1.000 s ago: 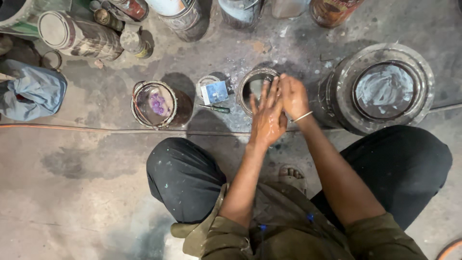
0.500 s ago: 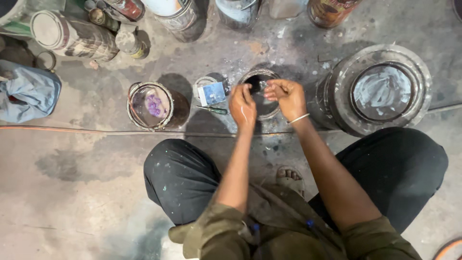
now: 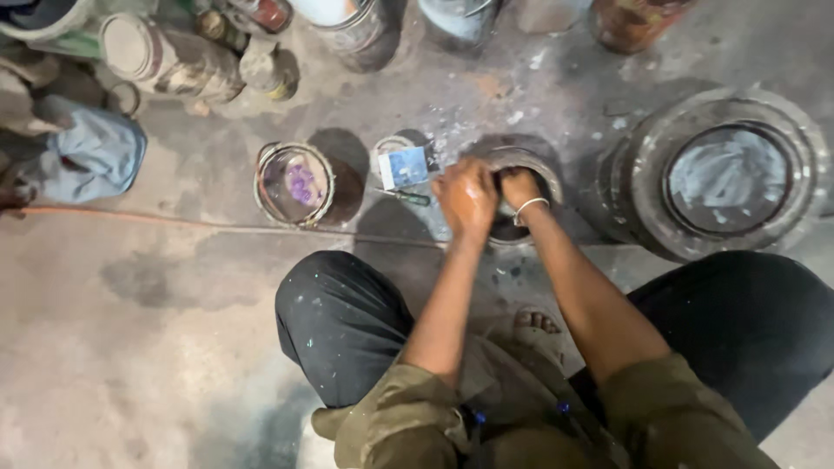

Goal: The person sits on the floor and prepares a purple rag by dipping it into a container. They then stand on a green stool and wipe the top surface of a green cabinet with the rag.

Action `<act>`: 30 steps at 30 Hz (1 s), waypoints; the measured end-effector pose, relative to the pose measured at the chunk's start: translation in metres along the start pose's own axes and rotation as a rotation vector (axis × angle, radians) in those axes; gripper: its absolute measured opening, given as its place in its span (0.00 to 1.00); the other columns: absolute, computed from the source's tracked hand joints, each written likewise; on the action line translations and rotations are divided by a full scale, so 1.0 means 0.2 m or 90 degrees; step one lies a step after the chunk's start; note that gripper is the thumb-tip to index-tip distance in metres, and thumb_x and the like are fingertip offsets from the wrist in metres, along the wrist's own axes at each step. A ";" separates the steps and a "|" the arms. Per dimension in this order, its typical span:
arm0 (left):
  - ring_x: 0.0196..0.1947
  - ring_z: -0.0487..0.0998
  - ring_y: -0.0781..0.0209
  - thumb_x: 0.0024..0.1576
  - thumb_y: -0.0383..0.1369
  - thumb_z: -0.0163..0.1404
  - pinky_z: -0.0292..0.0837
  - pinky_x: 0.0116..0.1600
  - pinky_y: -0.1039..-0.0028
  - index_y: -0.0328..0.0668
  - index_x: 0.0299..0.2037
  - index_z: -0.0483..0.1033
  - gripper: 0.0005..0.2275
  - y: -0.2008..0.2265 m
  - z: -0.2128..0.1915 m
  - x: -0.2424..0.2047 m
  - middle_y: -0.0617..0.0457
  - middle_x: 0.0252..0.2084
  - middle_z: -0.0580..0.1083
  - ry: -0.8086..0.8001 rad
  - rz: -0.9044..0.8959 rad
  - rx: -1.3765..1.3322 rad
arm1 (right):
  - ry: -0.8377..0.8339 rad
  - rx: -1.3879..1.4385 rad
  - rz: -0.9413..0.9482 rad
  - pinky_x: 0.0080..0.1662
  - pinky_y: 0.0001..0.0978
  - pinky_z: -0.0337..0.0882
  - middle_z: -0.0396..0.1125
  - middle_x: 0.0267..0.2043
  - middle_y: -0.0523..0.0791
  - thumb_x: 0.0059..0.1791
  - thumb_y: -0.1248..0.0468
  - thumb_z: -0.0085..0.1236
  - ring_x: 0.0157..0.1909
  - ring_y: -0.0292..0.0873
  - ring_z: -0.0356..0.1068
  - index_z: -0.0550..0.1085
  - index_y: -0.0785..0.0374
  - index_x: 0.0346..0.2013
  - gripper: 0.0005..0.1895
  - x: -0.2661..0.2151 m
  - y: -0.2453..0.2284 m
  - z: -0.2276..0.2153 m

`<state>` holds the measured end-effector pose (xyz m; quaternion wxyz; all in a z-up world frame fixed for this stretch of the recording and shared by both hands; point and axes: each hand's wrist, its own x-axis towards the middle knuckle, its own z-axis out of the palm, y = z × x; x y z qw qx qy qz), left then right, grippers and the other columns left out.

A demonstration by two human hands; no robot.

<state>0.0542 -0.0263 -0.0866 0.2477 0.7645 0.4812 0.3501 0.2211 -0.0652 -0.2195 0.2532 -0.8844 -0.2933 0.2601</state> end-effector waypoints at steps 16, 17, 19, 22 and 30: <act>0.40 0.82 0.46 0.62 0.33 0.49 0.76 0.50 0.61 0.34 0.36 0.82 0.11 -0.14 0.10 0.27 0.43 0.41 0.81 0.023 -0.130 -0.356 | -0.486 1.216 0.079 0.29 0.28 0.59 0.57 0.26 0.38 0.59 0.58 0.47 0.28 0.36 0.58 0.66 0.54 0.28 0.14 -0.27 -0.39 -0.16; 0.39 0.80 0.47 0.63 0.36 0.47 0.74 0.46 0.60 0.32 0.40 0.82 0.13 -0.13 0.08 0.27 0.41 0.43 0.80 -0.069 -0.182 -0.536 | -0.443 1.226 0.101 0.29 0.27 0.56 0.54 0.25 0.37 0.57 0.58 0.47 0.27 0.35 0.55 0.64 0.54 0.26 0.15 -0.33 -0.47 -0.20; 0.38 0.76 0.48 0.64 0.41 0.44 0.69 0.39 0.57 0.29 0.48 0.82 0.20 -0.05 0.05 0.21 0.38 0.47 0.79 -0.268 -0.284 -0.891 | -0.469 1.364 0.026 0.29 0.28 0.57 0.54 0.25 0.38 0.56 0.59 0.46 0.27 0.35 0.55 0.63 0.55 0.25 0.14 -0.41 -0.60 -0.28; 0.41 0.81 0.42 0.61 0.49 0.37 0.79 0.48 0.56 0.34 0.55 0.73 0.25 0.13 0.07 0.08 0.38 0.49 0.77 -0.467 -0.528 -1.372 | -0.406 1.483 -0.005 0.30 0.29 0.57 0.52 0.25 0.39 0.57 0.60 0.44 0.27 0.36 0.54 0.62 0.55 0.25 0.15 -0.41 -0.72 -0.34; 0.36 0.77 0.44 0.61 0.57 0.36 0.76 0.42 0.58 0.42 0.55 0.72 0.28 0.02 0.39 0.12 0.41 0.42 0.76 -0.374 -0.685 -1.279 | -0.005 0.735 -0.242 0.37 0.34 0.65 0.63 0.31 0.46 0.58 0.57 0.50 0.34 0.45 0.63 0.67 0.59 0.30 0.15 -0.23 -0.59 -0.20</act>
